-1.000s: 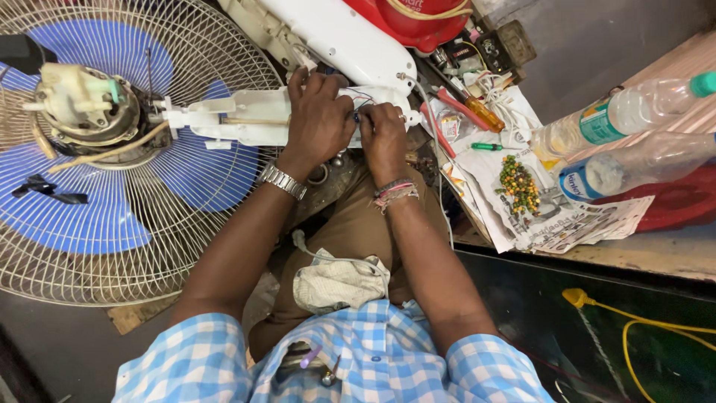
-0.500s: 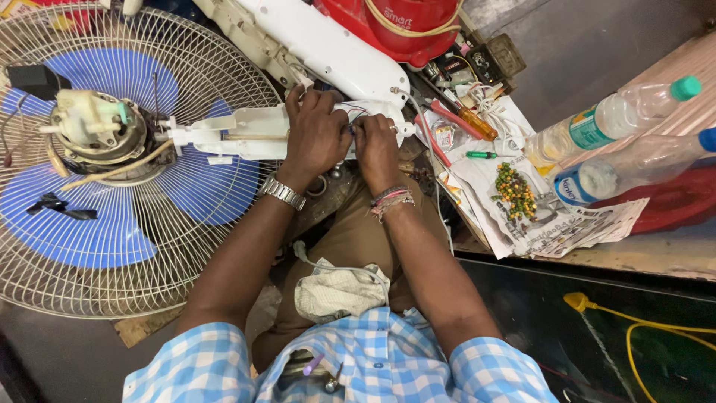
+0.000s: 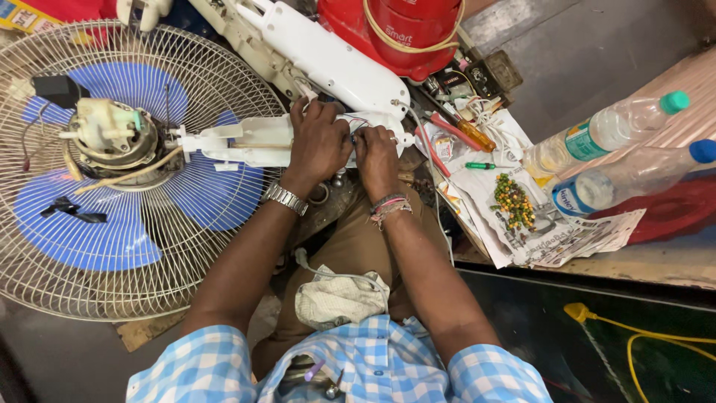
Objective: The person repairs a ceiling fan by connecting wires to a blue switch module inside the fan's housing. They use their hands to twist and secure the wires, occasionally reaching for tools on the cluttered workbench.
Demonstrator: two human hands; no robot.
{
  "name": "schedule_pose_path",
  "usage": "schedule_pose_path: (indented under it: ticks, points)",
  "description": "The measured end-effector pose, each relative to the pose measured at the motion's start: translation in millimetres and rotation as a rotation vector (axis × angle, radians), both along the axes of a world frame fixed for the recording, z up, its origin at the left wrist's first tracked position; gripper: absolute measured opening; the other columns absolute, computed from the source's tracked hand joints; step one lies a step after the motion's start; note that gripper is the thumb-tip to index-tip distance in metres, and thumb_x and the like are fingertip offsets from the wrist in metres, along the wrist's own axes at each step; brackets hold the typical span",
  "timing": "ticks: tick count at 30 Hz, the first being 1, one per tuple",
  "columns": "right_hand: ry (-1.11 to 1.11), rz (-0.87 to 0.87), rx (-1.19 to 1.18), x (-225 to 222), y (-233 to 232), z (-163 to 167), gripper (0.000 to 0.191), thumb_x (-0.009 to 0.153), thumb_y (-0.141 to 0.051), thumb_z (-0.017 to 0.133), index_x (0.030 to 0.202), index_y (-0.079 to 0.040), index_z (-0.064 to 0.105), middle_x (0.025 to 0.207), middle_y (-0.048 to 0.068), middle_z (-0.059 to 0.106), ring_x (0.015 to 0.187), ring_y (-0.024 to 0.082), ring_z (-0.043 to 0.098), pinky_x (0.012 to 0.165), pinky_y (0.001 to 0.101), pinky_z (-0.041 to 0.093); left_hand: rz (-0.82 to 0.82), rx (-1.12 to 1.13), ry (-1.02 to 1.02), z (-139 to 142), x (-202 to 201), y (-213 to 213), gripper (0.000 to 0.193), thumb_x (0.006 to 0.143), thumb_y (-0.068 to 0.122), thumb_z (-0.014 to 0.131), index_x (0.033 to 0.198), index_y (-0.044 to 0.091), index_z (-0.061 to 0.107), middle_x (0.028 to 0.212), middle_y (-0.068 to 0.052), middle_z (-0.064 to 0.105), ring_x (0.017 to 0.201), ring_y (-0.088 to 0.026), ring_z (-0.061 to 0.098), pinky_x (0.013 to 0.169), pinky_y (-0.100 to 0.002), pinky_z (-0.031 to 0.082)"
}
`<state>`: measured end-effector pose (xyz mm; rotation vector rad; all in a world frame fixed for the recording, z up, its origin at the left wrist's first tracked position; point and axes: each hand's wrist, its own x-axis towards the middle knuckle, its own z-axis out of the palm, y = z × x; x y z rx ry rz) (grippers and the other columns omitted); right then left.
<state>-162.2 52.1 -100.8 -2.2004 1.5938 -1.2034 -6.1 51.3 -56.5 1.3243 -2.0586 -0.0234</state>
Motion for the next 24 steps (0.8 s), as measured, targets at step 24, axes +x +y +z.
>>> schedule_pose_path:
  ticks: [24]
  points:
    - [-0.482,-0.11,0.076,-21,10,-15,0.012,0.096,-0.005,0.071,0.108,-0.003,0.073,0.093,0.008,0.07,0.076,0.018,0.065,0.067,0.0326,0.053,-0.015,-0.038,0.031,1,4,3,0.01,0.079,0.017,0.071,0.084,0.008,0.07,0.115,-0.01,0.066,0.116,-0.031,0.055,0.115,-0.057,0.026]
